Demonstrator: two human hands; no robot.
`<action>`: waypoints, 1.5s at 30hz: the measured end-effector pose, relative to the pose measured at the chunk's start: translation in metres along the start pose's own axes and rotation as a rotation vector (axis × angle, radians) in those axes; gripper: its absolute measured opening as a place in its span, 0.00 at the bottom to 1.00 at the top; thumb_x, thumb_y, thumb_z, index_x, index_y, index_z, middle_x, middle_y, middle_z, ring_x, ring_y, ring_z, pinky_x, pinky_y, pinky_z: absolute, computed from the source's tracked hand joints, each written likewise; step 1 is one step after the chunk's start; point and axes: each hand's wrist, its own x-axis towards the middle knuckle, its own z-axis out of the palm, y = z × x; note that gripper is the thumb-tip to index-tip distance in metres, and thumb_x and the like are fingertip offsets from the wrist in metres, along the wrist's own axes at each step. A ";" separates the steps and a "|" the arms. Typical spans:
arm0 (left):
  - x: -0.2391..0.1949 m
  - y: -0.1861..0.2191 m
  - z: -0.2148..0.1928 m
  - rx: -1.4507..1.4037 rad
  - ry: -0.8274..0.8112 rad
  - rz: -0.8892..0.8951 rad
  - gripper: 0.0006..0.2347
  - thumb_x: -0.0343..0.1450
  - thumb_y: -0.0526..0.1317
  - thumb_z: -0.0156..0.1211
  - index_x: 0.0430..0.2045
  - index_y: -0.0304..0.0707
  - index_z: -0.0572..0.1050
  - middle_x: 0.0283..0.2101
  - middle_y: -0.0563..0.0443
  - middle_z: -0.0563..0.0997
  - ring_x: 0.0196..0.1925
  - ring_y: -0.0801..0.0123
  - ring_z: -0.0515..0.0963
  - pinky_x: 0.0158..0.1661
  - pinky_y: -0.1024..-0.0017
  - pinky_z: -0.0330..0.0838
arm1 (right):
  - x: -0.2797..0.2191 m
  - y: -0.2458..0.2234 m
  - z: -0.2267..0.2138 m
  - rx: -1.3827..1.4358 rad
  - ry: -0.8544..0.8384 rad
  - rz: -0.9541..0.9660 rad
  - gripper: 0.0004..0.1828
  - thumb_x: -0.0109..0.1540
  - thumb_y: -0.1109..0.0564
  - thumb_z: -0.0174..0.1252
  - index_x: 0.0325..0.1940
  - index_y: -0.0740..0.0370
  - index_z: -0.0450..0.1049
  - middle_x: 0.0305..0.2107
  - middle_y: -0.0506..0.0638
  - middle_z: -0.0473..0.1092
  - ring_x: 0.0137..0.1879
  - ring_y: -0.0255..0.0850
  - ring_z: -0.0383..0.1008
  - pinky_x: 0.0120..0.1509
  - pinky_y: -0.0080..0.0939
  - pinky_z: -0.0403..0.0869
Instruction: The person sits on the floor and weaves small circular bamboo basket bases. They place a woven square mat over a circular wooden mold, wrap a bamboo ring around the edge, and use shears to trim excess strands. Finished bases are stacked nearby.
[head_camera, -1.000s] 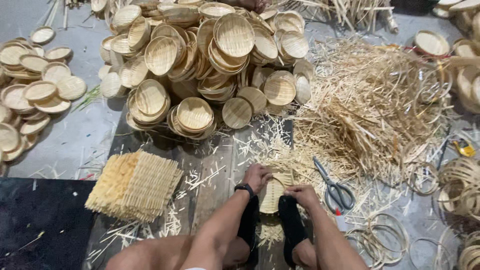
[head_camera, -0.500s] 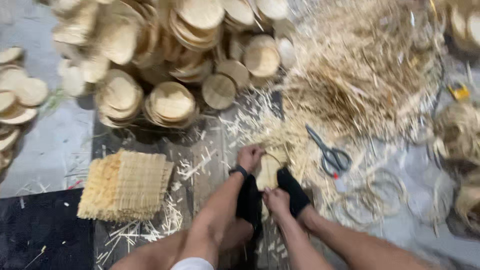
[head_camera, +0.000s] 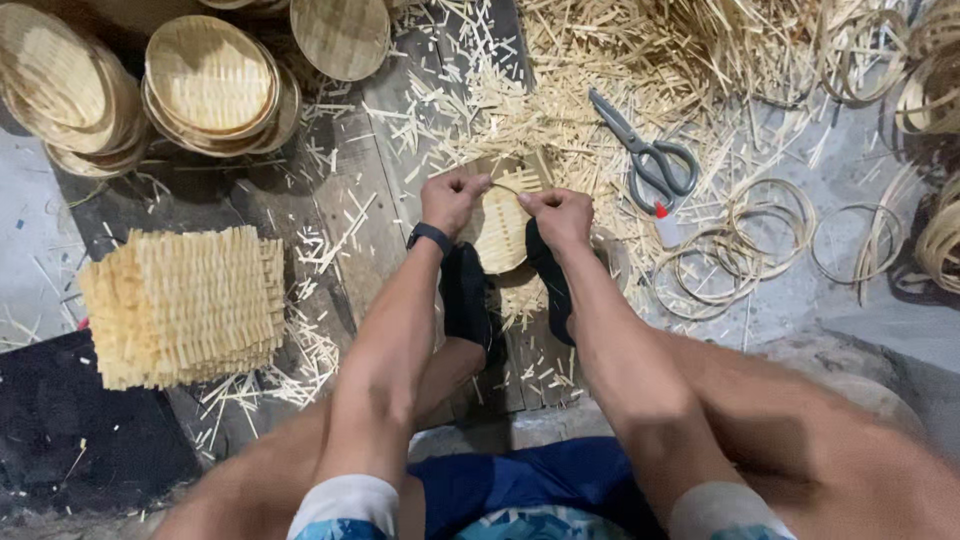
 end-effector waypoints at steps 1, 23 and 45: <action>0.006 0.000 0.002 -0.050 -0.016 -0.023 0.12 0.65 0.43 0.74 0.19 0.31 0.83 0.19 0.57 0.81 0.22 0.81 0.72 0.26 0.75 0.69 | 0.009 0.001 0.003 0.028 -0.013 0.014 0.11 0.53 0.54 0.76 0.27 0.63 0.82 0.23 0.47 0.78 0.28 0.33 0.74 0.36 0.35 0.73; -0.073 -0.061 -0.012 0.027 0.389 -0.224 0.16 0.71 0.47 0.69 0.42 0.30 0.85 0.38 0.45 0.87 0.38 0.67 0.83 0.42 0.68 0.77 | 0.006 -0.072 0.055 -0.451 -0.388 -0.150 0.20 0.51 0.36 0.72 0.32 0.51 0.81 0.31 0.48 0.79 0.43 0.46 0.80 0.50 0.50 0.75; -0.070 0.100 -0.032 0.367 0.000 0.560 0.10 0.67 0.33 0.70 0.38 0.32 0.77 0.35 0.45 0.77 0.35 0.59 0.77 0.38 0.66 0.72 | 0.073 0.131 -0.206 -0.682 0.014 -0.336 0.32 0.50 0.41 0.73 0.46 0.69 0.78 0.44 0.67 0.74 0.53 0.62 0.73 0.59 0.56 0.71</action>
